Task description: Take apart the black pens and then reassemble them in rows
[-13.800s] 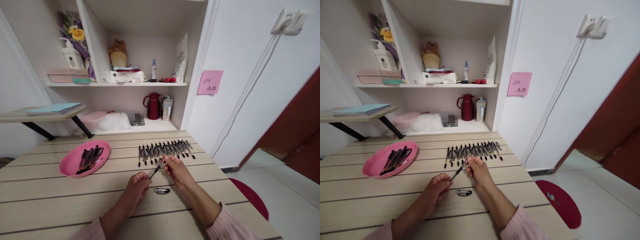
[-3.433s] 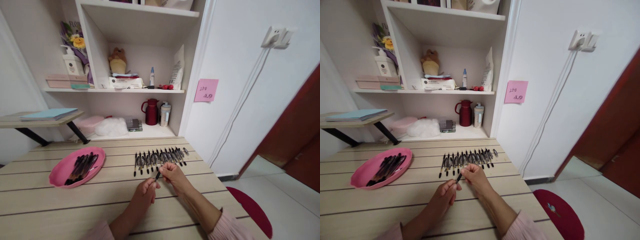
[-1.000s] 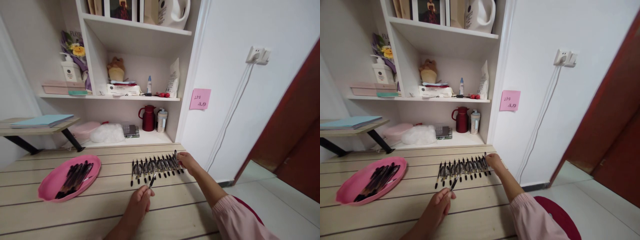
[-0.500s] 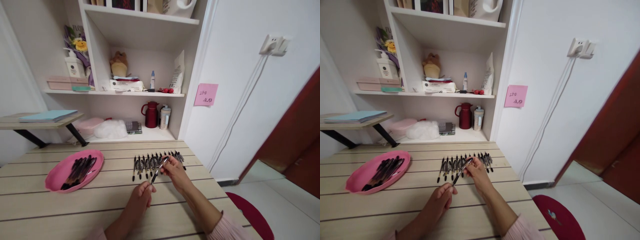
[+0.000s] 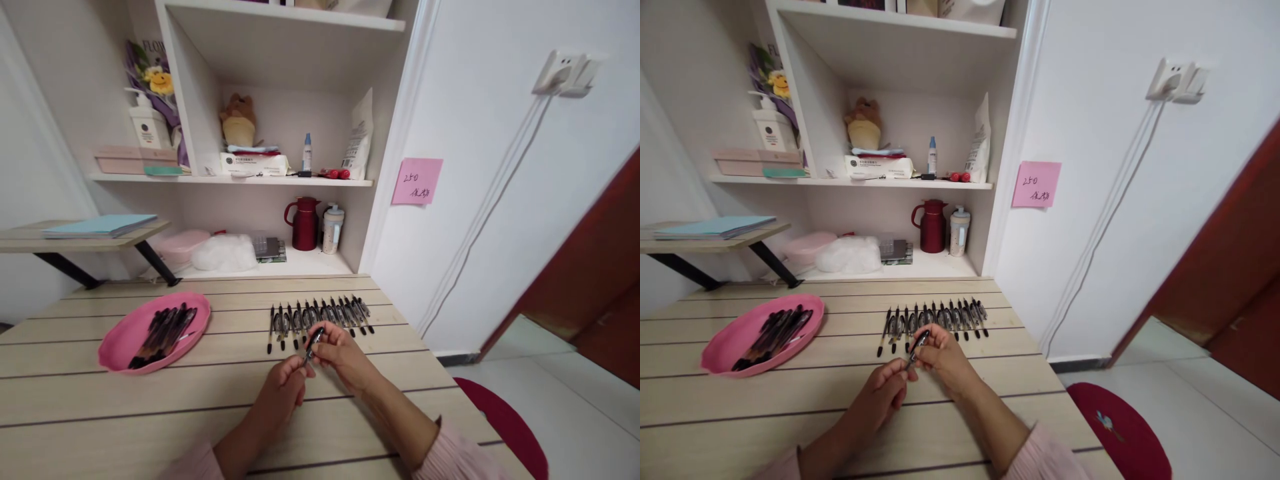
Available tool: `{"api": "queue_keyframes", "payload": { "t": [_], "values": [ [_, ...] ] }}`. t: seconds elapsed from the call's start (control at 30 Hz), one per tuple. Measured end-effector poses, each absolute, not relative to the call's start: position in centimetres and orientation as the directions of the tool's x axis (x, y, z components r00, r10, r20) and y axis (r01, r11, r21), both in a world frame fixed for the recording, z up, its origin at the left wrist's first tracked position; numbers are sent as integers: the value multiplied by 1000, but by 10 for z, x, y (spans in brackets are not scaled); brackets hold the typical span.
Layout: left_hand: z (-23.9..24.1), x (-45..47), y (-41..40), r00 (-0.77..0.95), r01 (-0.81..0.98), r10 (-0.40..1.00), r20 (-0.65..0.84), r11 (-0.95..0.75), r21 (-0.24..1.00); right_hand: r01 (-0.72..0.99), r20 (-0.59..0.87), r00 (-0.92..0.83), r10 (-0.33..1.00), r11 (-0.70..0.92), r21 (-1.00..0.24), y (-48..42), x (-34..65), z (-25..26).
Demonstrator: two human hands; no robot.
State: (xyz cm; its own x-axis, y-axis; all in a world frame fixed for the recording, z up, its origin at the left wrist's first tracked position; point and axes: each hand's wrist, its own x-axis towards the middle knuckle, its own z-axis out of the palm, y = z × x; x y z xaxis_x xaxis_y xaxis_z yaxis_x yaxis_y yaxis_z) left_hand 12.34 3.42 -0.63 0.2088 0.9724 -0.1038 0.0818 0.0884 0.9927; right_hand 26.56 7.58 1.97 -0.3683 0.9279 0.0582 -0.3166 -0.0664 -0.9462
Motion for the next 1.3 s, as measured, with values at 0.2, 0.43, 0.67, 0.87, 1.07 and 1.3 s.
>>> {"api": "queue_keyframes", "payload": {
  "t": [0.2,0.43,0.67,0.87,1.07,1.3],
  "values": [
    [5,126,27,201,59,972,-124,114,992,-340,94,-420,903,-60,-939,77,267,15],
    [5,125,27,197,25,971,-136,134,991,-346,114,-438,892,-50,-937,73,262,18],
    [0,124,28,196,69,979,-60,48,996,-254,52,-428,902,-65,-965,72,263,13],
    [2,124,28,188,73,978,-90,77,994,-255,63,-339,939,-27,-967,75,268,17],
    [-2,123,30,158,151,987,-15,-9,989,-282,64,-275,959,-17,-959,77,267,12],
    [3,122,30,165,103,983,-75,59,993,-328,40,-345,938,-81,-941,78,271,13]
  ]
}}
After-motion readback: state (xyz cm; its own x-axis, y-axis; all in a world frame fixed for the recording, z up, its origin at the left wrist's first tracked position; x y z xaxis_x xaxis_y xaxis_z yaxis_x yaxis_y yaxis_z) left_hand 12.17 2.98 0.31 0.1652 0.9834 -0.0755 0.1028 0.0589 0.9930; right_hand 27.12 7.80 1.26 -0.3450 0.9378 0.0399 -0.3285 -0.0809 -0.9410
